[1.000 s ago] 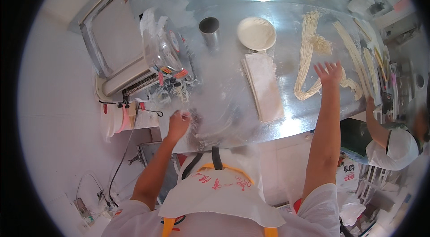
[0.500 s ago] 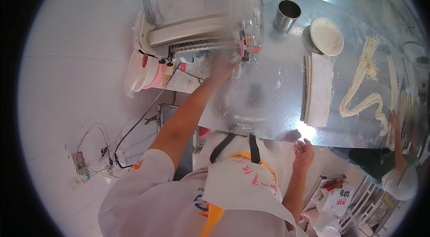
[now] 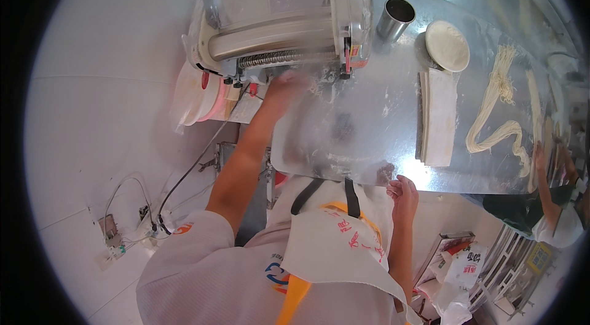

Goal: The person operates a noodle machine to cut sheets of dough into noodles. They feed flat dough pieces through the machine rollers, catch the resulting noodles as they emerge, and place the finished noodles onto the metal table, often dusting the area with flour.

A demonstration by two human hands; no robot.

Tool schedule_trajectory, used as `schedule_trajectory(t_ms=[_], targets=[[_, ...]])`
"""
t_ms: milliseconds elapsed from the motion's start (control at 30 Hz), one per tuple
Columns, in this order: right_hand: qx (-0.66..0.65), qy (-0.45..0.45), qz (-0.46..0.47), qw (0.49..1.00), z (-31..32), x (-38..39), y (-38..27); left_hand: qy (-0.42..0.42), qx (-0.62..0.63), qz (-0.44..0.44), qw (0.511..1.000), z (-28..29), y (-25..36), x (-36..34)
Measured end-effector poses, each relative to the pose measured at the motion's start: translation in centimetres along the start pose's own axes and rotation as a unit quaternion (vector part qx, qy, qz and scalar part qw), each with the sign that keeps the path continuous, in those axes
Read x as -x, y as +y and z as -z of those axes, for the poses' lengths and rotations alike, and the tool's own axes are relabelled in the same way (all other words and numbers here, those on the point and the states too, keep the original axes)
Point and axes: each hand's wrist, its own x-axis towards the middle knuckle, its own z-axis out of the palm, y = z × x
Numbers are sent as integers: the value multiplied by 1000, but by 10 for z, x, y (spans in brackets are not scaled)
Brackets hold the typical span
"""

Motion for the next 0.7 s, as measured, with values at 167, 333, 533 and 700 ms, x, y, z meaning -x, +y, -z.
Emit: schedule_trajectory(t_ms=[167,333,533,700], targets=[[68,-71,-11,995,-31,-15,-5,-53,88,24,994,18,39,68],[-51,-214,-119,968,-131,-9,-12,-159,-23,59,985,-50,54,129],[-211,-251,-262,908,-160,-39,23,-117,-327,-363,865,-88,7,142],[-131,-215,-284,925,-139,-23,13,122,-452,-143,872,15,-57,50]])
